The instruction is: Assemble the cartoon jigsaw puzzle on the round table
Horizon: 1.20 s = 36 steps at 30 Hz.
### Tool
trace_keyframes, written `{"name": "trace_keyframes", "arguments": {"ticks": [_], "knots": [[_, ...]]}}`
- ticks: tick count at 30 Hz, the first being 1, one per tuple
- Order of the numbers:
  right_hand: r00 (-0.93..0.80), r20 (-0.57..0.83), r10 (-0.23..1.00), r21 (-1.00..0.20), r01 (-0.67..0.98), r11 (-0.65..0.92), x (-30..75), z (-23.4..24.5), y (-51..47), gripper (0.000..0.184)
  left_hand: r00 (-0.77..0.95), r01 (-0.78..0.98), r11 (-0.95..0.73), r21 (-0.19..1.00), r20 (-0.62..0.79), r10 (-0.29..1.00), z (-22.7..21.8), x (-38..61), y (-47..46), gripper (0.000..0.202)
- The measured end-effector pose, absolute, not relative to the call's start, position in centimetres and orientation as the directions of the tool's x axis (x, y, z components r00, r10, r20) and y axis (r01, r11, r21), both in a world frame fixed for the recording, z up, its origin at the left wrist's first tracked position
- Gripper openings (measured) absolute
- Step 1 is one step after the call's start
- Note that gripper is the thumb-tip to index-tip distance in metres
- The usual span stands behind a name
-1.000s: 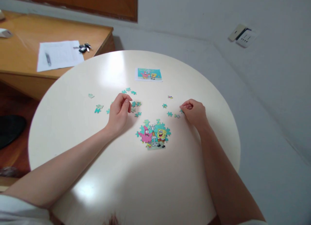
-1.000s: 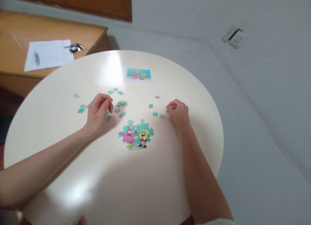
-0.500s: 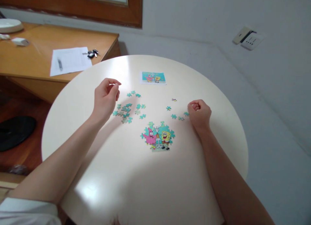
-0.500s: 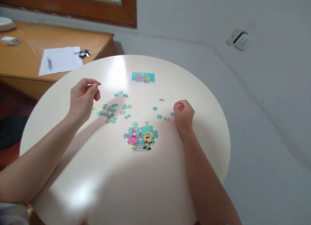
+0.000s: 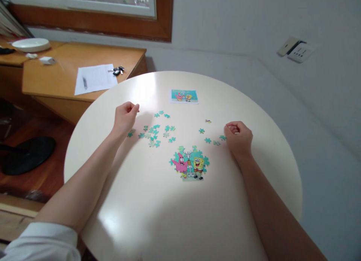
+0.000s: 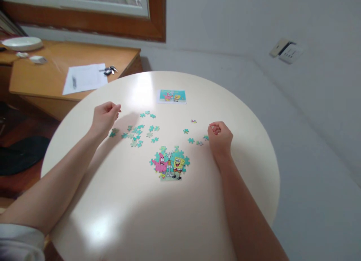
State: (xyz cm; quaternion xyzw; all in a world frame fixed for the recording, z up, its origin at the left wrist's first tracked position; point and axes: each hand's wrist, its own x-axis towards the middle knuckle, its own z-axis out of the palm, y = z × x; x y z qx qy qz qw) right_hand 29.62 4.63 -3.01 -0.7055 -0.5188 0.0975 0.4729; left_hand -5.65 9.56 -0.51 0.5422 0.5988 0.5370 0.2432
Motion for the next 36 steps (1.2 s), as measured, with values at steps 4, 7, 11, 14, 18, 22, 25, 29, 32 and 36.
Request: {"name": "trace_keyframes", "arguments": {"ticks": [4,7,11,14,18,22,25,29,32,36], "knots": [[0.442,0.365,0.82,-0.759,0.651,-0.013,29.7,-3.0,4.6,0.008,-0.281,0.385,-0.18,0.905,0.3,0.912,0.1,-5.7,9.3,0.02],[0.438,0.377,0.816,-0.753,0.658,-0.004,29.8,-3.1,4.7,0.009,-0.295,0.362,-0.172,0.916,0.287,0.911,0.5,-6.0,9.3,0.014],[0.437,0.4,0.806,-0.736,0.677,-0.002,30.0,-3.2,4.7,0.009,-0.325,0.316,-0.162,0.935,0.268,0.907,0.3,-6.5,9.6,0.012],[0.434,0.413,0.801,-0.726,0.688,0.002,30.1,-3.2,4.7,0.009,-0.36,0.299,-0.15,0.942,0.257,0.897,-0.1,-6.8,9.8,0.013],[0.442,0.413,0.796,-0.733,0.681,0.003,30.1,-3.1,4.7,0.009,-0.434,0.264,-0.126,0.956,0.234,0.87,-0.2,-7.2,10.0,0.014],[0.447,0.4,0.8,-0.745,0.667,0.0,30.2,-3.3,4.8,0.01,-0.522,0.193,-0.129,0.973,0.213,0.826,0.3,-8.1,10.2,0.015],[0.45,0.386,0.805,-0.757,0.654,-0.002,30.4,-3.5,4.9,0.011,-0.572,0.139,-0.087,0.986,0.152,0.806,0.4,-9.1,10.4,0.017],[0.442,0.403,0.802,-0.754,0.656,0.018,30.4,-3.7,4.9,0.012,-0.603,0.09,-0.04,0.995,0.086,0.793,0.1,-9.9,10.6,0.024],[0.445,0.408,0.797,-0.761,0.648,0.028,30.4,-3.7,4.9,0.012,-0.611,0.083,-0.063,0.995,0.101,0.785,-0.3,-9.7,10.6,0.025],[0.459,0.385,0.801,-0.791,0.611,0.03,30.1,-3.3,4.8,0.012,-0.601,0.095,-0.105,0.99,0.141,0.787,-1.0,-9.2,10.7,0.019]]}}
